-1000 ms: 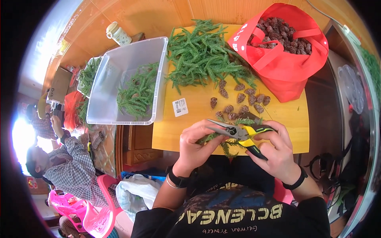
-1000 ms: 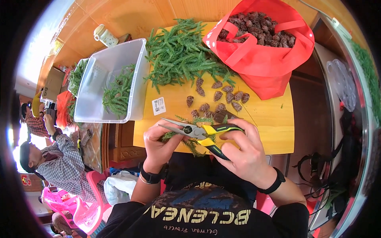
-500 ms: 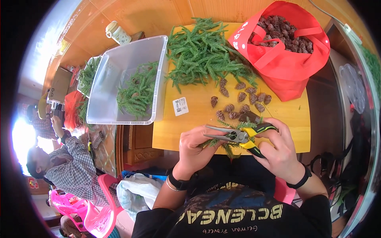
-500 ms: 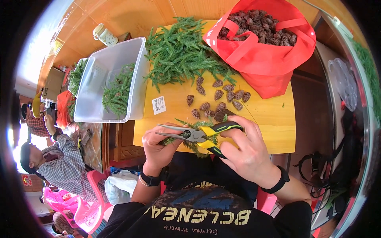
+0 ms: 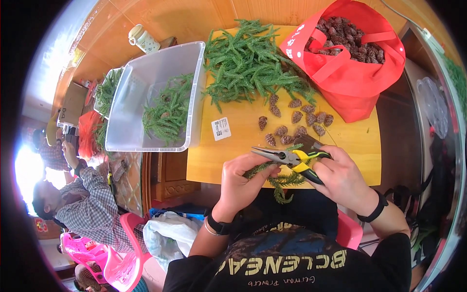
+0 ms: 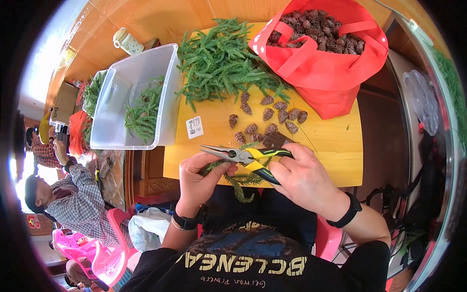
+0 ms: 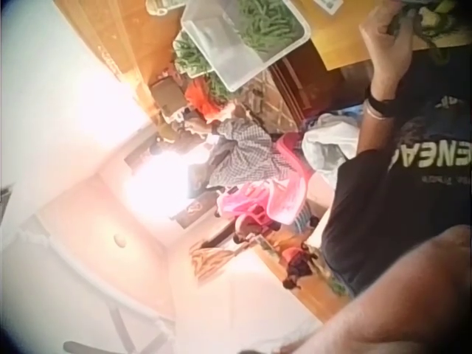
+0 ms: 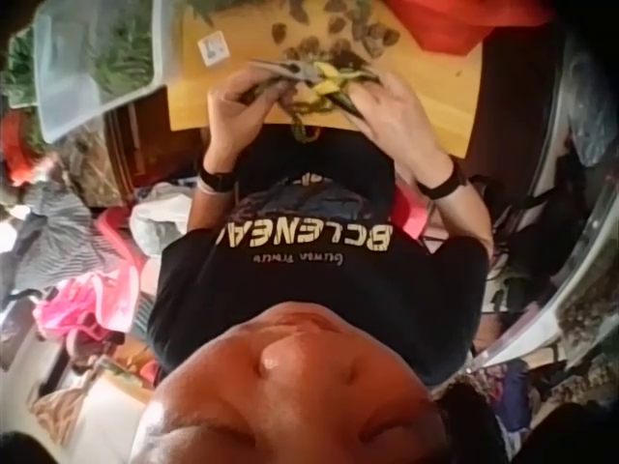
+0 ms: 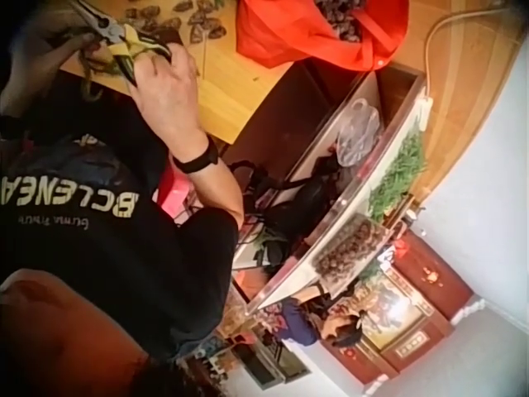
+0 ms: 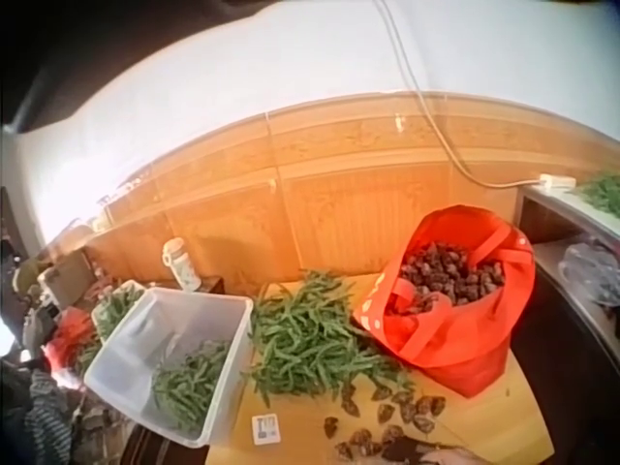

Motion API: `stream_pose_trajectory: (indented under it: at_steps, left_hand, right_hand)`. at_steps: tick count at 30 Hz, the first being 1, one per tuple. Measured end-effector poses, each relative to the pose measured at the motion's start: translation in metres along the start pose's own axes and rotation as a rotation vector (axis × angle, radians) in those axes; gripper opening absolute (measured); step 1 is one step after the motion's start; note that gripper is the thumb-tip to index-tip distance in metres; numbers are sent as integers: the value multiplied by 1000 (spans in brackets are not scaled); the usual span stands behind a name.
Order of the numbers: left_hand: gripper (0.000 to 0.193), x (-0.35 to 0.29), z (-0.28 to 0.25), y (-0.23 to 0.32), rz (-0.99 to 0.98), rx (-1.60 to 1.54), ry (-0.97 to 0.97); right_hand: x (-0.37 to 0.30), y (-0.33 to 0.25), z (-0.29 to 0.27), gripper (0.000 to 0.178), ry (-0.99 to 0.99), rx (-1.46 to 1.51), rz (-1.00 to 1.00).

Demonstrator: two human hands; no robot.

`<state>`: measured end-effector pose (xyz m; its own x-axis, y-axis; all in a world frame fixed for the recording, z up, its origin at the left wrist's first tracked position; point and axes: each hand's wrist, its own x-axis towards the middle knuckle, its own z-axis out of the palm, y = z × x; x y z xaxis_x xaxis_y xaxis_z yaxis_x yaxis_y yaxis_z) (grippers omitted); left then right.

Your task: Trimming and sorting plant materials using handheld shears at a processing station.

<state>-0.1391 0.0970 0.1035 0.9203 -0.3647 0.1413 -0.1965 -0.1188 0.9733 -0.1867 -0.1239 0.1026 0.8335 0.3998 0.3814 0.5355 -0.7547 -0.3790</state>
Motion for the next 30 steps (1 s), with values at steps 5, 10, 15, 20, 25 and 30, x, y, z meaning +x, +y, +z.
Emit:
stream_pose_trajectory:
  at_steps: [5, 10, 15, 20, 25, 30]
  left_hand:
    - [12, 0, -4, -6, -136, -66, -19]
    - [14, 2, -5, -10, -240, -123, -23]
    - [22, 2, -12, -12, -124, -103, -11]
    - [26, 4, -16, -9, -34, -131, -45]
    - [33, 5, -14, -10, -8, -258, -35]
    - [43, 2, -17, -9, -52, -333, -34]
  right_hand:
    - [1, 2, 10, 24, -72, 63, 20]
    - [-1, 3, 12, 26, -110, 102, 109]
    - [-4, 14, -13, 15, 34, 365, 573]
    - [-54, 46, -22, 21, -16, -81, 600]
    - [-91, 62, -16, 24, -72, -157, 694]
    - [-110, 72, 3, 24, -52, -246, 655]
